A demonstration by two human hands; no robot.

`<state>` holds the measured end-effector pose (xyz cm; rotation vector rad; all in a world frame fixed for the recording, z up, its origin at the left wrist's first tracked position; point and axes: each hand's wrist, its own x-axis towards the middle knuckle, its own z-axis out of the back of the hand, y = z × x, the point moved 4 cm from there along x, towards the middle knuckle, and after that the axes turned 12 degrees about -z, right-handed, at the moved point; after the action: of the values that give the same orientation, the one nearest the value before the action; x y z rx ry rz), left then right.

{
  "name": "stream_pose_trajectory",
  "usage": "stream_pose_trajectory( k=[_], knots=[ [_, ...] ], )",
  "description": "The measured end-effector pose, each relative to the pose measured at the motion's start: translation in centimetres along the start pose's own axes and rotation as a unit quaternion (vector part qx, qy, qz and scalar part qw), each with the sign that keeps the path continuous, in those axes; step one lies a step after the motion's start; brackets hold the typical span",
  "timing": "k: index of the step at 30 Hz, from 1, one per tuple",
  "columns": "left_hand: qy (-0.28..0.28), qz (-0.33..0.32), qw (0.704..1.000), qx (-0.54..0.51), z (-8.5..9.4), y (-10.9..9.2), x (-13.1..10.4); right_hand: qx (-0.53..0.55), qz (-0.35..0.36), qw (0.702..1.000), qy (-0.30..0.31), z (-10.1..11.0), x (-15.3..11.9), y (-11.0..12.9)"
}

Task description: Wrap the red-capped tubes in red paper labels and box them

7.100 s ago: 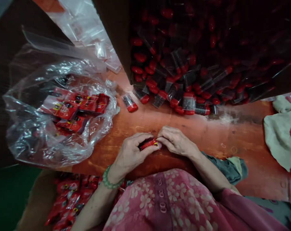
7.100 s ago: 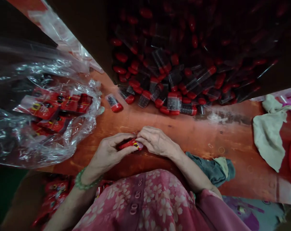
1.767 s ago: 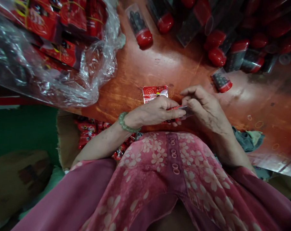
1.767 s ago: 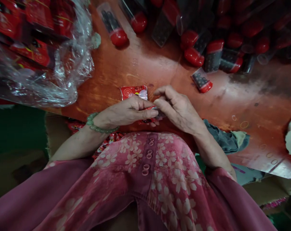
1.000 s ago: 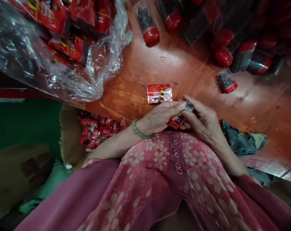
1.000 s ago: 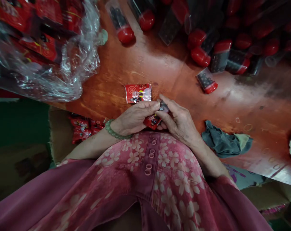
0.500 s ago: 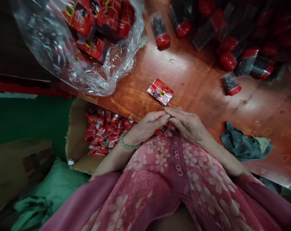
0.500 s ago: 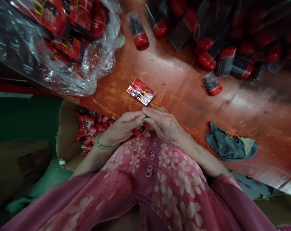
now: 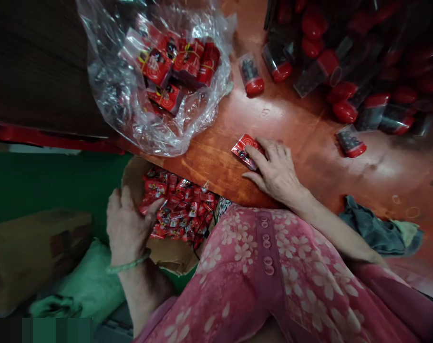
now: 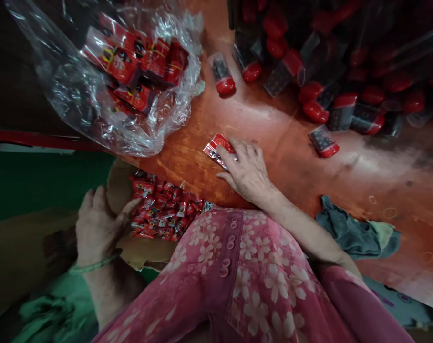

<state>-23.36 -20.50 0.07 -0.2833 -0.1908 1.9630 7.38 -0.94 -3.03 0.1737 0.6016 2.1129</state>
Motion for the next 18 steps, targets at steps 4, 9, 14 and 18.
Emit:
stream_pose_trajectory(
  k=[4,9,14,18],
  knots=[
    [-0.062,-0.160,0.979,-0.109,-1.3,-8.0,3.7,-0.017,0.036,0.999,-0.007,-0.4,0.6,-0.8],
    [-0.074,-0.334,0.927,-0.155,-4.3,-17.9,6.6,-0.007,0.104,0.994,0.035,1.4,0.9,-2.3],
    [-0.044,-0.394,0.896,-0.200,-7.9,-21.0,7.6,0.029,0.092,0.995,0.017,2.7,0.5,-3.5],
    [-0.067,-0.401,0.893,-0.191,-8.6,-20.8,7.8,0.076,0.074,0.993,-0.044,2.4,-0.1,-4.2]
  ],
)
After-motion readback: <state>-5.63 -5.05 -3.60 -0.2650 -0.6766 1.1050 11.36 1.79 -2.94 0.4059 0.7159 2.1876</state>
